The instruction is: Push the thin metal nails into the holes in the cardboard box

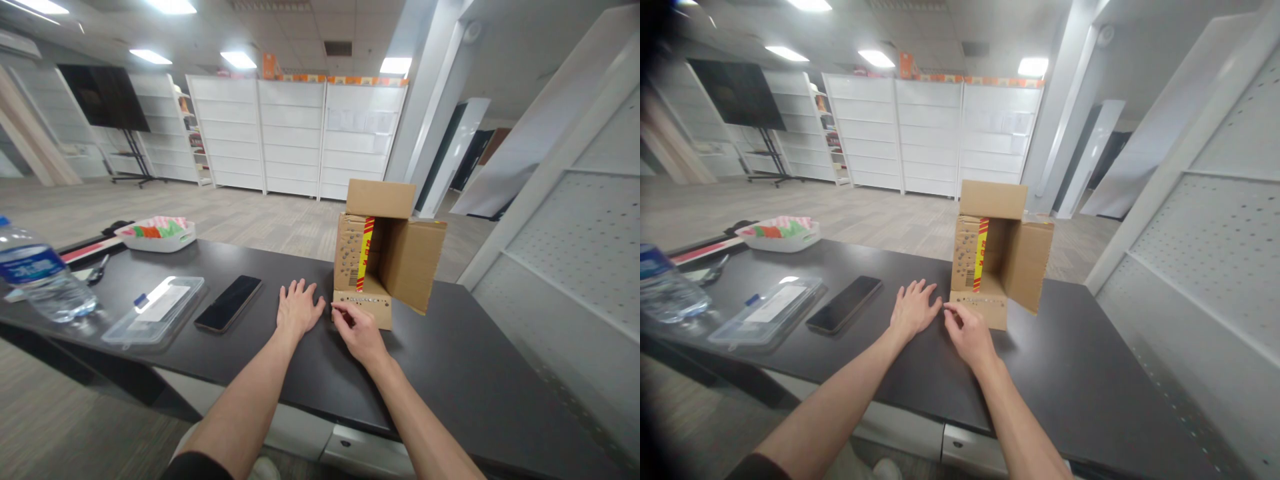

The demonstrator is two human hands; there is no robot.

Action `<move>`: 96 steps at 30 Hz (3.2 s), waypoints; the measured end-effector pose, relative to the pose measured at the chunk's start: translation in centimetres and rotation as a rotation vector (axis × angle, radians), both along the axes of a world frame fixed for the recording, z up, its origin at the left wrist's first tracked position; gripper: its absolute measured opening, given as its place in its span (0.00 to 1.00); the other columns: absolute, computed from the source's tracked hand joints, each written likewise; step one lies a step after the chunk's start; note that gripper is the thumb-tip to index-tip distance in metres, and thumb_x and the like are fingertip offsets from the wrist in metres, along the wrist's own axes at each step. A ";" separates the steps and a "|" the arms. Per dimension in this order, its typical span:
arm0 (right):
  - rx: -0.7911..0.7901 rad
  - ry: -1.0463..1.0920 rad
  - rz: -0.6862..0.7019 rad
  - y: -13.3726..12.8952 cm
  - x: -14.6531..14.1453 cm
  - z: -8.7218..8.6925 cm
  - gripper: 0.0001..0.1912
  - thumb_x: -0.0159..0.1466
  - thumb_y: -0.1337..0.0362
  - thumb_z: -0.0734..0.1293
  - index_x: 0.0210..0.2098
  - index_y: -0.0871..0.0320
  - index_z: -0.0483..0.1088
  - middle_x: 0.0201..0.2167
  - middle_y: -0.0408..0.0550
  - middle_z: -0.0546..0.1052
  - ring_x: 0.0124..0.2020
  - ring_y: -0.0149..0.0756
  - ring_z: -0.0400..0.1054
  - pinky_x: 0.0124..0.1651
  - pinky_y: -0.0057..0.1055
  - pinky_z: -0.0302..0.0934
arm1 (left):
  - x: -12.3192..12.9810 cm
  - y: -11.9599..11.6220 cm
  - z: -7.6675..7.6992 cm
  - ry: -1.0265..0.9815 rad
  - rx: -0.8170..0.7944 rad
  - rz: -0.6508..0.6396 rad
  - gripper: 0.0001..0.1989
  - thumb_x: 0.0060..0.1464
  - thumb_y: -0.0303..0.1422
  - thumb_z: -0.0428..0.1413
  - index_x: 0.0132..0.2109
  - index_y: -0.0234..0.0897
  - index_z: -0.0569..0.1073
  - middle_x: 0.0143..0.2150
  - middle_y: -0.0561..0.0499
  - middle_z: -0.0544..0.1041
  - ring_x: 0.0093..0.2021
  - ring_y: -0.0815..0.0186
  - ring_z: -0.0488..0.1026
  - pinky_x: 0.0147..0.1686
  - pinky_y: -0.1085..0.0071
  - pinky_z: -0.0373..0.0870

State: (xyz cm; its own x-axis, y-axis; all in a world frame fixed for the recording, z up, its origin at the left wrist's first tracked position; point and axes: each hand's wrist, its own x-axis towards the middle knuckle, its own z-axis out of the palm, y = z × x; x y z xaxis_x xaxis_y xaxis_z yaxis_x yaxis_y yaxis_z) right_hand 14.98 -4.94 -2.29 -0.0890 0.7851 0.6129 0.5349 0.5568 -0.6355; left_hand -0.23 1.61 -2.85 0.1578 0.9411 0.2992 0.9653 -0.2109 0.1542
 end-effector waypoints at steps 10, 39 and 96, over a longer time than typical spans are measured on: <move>-0.108 -0.080 0.091 -0.4 0.0 0.3 0.07 0.63 0.65 0.61 0.39 0.56 0.71 0.28 0.43 0.73 0.28 0.32 0.66 0.33 0.27 0.60 | 0.1 -0.2 0.3 0.002 -0.005 0.006 0.25 0.58 0.45 0.44 0.59 0.45 0.66 0.63 0.46 0.62 0.64 0.53 0.54 0.61 0.51 0.47; -0.145 -0.360 0.136 -1.3 -0.1 1.3 0.07 0.56 0.73 0.63 0.23 0.57 0.63 0.25 0.42 0.68 0.28 0.31 0.63 0.33 0.27 0.57 | 0.1 -0.1 0.3 0.005 -0.025 0.013 0.26 0.58 0.46 0.43 0.60 0.45 0.65 0.64 0.46 0.61 0.64 0.53 0.53 0.62 0.51 0.45; -0.010 -0.180 -0.493 0.9 2.2 -0.6 0.13 0.58 0.67 0.60 0.41 0.57 0.70 0.38 0.51 0.73 0.41 0.43 0.65 0.44 0.38 0.55 | 0.0 0.0 0.2 0.011 -0.013 0.000 0.26 0.58 0.47 0.43 0.59 0.45 0.66 0.64 0.46 0.61 0.64 0.52 0.54 0.61 0.50 0.47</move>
State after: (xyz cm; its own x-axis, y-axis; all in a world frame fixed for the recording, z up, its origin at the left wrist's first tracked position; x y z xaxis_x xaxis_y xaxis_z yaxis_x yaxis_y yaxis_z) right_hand 17.14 -4.02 -2.92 0.1893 0.7659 0.6144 0.8329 0.2061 -0.5136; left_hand -0.19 1.65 -2.65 0.1614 0.9448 0.2851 0.9668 -0.2093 0.1466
